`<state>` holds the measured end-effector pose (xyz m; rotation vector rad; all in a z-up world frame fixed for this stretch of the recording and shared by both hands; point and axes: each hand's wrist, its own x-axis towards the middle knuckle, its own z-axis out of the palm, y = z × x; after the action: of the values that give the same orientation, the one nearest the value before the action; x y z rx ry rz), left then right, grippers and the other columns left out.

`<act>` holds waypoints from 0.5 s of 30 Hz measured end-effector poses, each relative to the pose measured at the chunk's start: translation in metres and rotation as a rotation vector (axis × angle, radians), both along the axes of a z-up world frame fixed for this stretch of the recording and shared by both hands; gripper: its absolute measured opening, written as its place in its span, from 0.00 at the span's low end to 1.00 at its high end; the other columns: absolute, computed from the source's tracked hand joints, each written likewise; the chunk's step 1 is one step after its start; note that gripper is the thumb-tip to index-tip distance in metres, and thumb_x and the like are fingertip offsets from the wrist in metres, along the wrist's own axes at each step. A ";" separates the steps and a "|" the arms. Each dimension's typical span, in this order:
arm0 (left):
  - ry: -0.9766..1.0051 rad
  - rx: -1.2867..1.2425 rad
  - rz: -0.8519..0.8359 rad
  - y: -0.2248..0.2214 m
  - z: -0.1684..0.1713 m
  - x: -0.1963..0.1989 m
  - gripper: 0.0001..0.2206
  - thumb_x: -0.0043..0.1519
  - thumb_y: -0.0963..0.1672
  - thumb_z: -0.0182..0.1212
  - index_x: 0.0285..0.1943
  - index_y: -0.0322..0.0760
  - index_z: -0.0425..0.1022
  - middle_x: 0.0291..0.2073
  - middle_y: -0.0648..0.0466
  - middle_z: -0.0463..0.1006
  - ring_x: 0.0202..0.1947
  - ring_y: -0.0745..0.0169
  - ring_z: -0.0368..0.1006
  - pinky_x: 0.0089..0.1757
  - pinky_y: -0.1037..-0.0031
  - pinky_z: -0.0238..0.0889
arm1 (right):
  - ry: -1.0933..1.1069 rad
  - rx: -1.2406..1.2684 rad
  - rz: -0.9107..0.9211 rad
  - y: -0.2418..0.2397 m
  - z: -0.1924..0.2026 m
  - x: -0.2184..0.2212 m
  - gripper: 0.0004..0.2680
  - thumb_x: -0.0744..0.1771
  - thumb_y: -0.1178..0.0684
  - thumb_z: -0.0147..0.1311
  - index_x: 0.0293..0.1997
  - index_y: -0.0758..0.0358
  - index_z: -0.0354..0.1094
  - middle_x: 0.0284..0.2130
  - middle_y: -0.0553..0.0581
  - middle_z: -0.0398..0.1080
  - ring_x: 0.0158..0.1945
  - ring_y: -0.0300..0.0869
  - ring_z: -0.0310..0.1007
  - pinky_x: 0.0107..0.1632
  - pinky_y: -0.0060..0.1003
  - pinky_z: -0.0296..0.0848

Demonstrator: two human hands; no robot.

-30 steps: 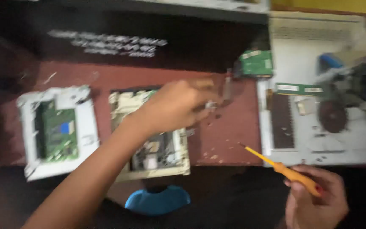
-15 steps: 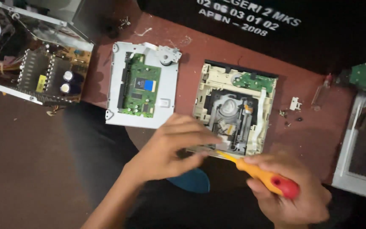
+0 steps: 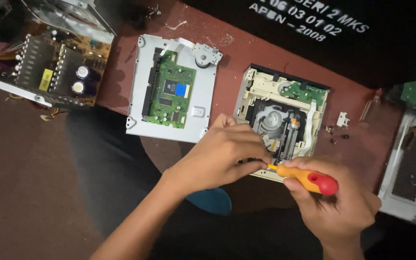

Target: The person uses a screwdriver to remove screws from a CD/DVD drive, removes the top metal plate, and inspects the internal assembly.

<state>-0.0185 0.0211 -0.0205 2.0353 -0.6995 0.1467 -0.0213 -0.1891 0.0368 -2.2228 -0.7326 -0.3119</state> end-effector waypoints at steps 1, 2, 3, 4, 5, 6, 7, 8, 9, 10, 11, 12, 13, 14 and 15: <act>0.006 -0.013 0.009 0.000 0.001 0.000 0.03 0.66 0.44 0.64 0.44 0.44 0.81 0.36 0.62 0.80 0.38 0.61 0.72 0.44 0.66 0.49 | 0.013 0.007 -0.008 -0.002 -0.001 0.000 0.12 0.65 0.52 0.58 0.39 0.76 0.67 0.34 0.63 0.77 0.38 0.47 0.83 0.42 0.31 0.78; 0.008 -0.017 0.008 0.000 0.000 0.000 0.03 0.66 0.44 0.64 0.44 0.44 0.81 0.36 0.62 0.80 0.38 0.61 0.72 0.44 0.66 0.49 | 0.015 0.004 -0.009 0.001 0.001 0.001 0.12 0.65 0.52 0.58 0.39 0.76 0.67 0.34 0.63 0.77 0.38 0.47 0.83 0.42 0.31 0.78; 0.010 -0.020 0.009 0.000 -0.001 -0.001 0.03 0.65 0.44 0.65 0.44 0.44 0.81 0.36 0.62 0.81 0.39 0.61 0.72 0.44 0.66 0.49 | 0.004 -0.016 0.010 0.003 0.003 0.003 0.11 0.65 0.54 0.59 0.40 0.77 0.69 0.34 0.64 0.77 0.38 0.46 0.82 0.43 0.32 0.78; 0.010 -0.021 0.009 0.000 -0.001 0.000 0.03 0.65 0.43 0.65 0.44 0.43 0.81 0.37 0.62 0.81 0.40 0.61 0.73 0.45 0.67 0.49 | -0.010 -0.034 0.029 0.005 0.006 0.005 0.10 0.65 0.56 0.61 0.40 0.77 0.70 0.35 0.64 0.78 0.38 0.45 0.82 0.44 0.33 0.78; 0.009 -0.024 0.007 0.000 -0.002 -0.002 0.03 0.65 0.43 0.65 0.44 0.43 0.81 0.37 0.62 0.81 0.40 0.61 0.73 0.45 0.67 0.49 | -0.011 -0.037 0.027 0.004 0.004 0.002 0.10 0.65 0.56 0.61 0.40 0.77 0.70 0.35 0.64 0.78 0.38 0.45 0.82 0.44 0.33 0.78; 0.024 -0.014 0.011 0.000 -0.002 -0.002 0.02 0.66 0.43 0.64 0.44 0.43 0.80 0.36 0.61 0.80 0.39 0.60 0.72 0.44 0.67 0.49 | 0.058 -0.017 -0.011 0.004 0.002 0.001 0.09 0.65 0.57 0.62 0.41 0.75 0.71 0.36 0.63 0.78 0.39 0.43 0.81 0.45 0.32 0.77; 0.039 -0.003 0.015 0.001 -0.002 -0.002 0.03 0.66 0.43 0.62 0.44 0.43 0.80 0.34 0.60 0.79 0.38 0.60 0.71 0.44 0.67 0.49 | 0.126 0.003 -0.047 0.004 0.001 0.000 0.08 0.65 0.58 0.63 0.41 0.73 0.71 0.36 0.61 0.77 0.39 0.42 0.80 0.46 0.31 0.76; 0.036 -0.001 0.018 0.002 -0.001 -0.002 0.03 0.66 0.43 0.62 0.44 0.43 0.80 0.34 0.60 0.79 0.38 0.60 0.71 0.44 0.67 0.49 | 0.123 0.006 -0.044 0.005 0.003 0.003 0.08 0.65 0.58 0.63 0.41 0.73 0.71 0.36 0.61 0.77 0.39 0.42 0.80 0.46 0.31 0.76; 0.033 -0.001 0.017 0.003 0.000 -0.002 0.03 0.66 0.43 0.62 0.44 0.43 0.80 0.35 0.60 0.80 0.38 0.60 0.71 0.44 0.67 0.49 | -0.006 -0.061 -0.007 0.006 0.006 0.006 0.09 0.64 0.56 0.66 0.39 0.73 0.72 0.34 0.60 0.78 0.36 0.41 0.79 0.42 0.30 0.74; 0.032 -0.004 0.014 0.002 0.000 -0.002 0.03 0.66 0.43 0.62 0.44 0.42 0.80 0.36 0.61 0.80 0.39 0.61 0.72 0.44 0.67 0.49 | -0.133 -0.130 0.029 0.006 0.008 0.009 0.10 0.64 0.54 0.68 0.37 0.72 0.74 0.32 0.59 0.78 0.32 0.40 0.77 0.38 0.30 0.73; 0.031 -0.003 0.015 0.003 0.003 -0.002 0.03 0.66 0.43 0.62 0.44 0.42 0.80 0.36 0.61 0.80 0.39 0.61 0.72 0.44 0.67 0.49 | -0.134 -0.129 0.030 0.006 0.010 0.008 0.10 0.64 0.54 0.68 0.37 0.72 0.74 0.32 0.59 0.78 0.32 0.40 0.77 0.38 0.30 0.73; 0.033 -0.005 -0.004 0.004 0.005 -0.001 0.05 0.66 0.43 0.61 0.46 0.42 0.81 0.38 0.60 0.80 0.40 0.60 0.72 0.43 0.66 0.49 | -0.161 -0.159 0.012 0.007 0.011 0.007 0.12 0.62 0.52 0.72 0.36 0.72 0.74 0.32 0.60 0.78 0.31 0.40 0.76 0.38 0.31 0.72; 0.035 -0.007 -0.022 0.004 0.008 -0.001 0.07 0.66 0.43 0.60 0.49 0.41 0.82 0.39 0.59 0.81 0.41 0.59 0.72 0.42 0.65 0.50 | -0.187 -0.189 -0.006 0.007 0.013 0.007 0.14 0.61 0.50 0.75 0.34 0.71 0.73 0.31 0.60 0.77 0.30 0.40 0.74 0.38 0.33 0.72; 0.040 -0.007 -0.024 0.004 0.007 0.000 0.07 0.66 0.43 0.60 0.49 0.41 0.82 0.39 0.59 0.81 0.41 0.59 0.72 0.42 0.65 0.50 | -0.182 -0.189 -0.008 0.002 0.011 0.008 0.14 0.61 0.50 0.75 0.34 0.71 0.73 0.31 0.60 0.77 0.30 0.40 0.74 0.38 0.33 0.72; 0.034 0.003 -0.047 0.004 0.007 0.001 0.07 0.67 0.43 0.59 0.50 0.42 0.81 0.41 0.59 0.81 0.42 0.59 0.72 0.42 0.65 0.49 | -0.205 -0.282 -0.008 -0.003 0.009 0.009 0.15 0.63 0.46 0.75 0.33 0.68 0.71 0.28 0.55 0.74 0.28 0.39 0.70 0.36 0.33 0.69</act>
<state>-0.0173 0.0253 -0.0137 2.0181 -0.7264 0.0837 -0.0124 -0.1917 0.0461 -2.4843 -0.9258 -0.4699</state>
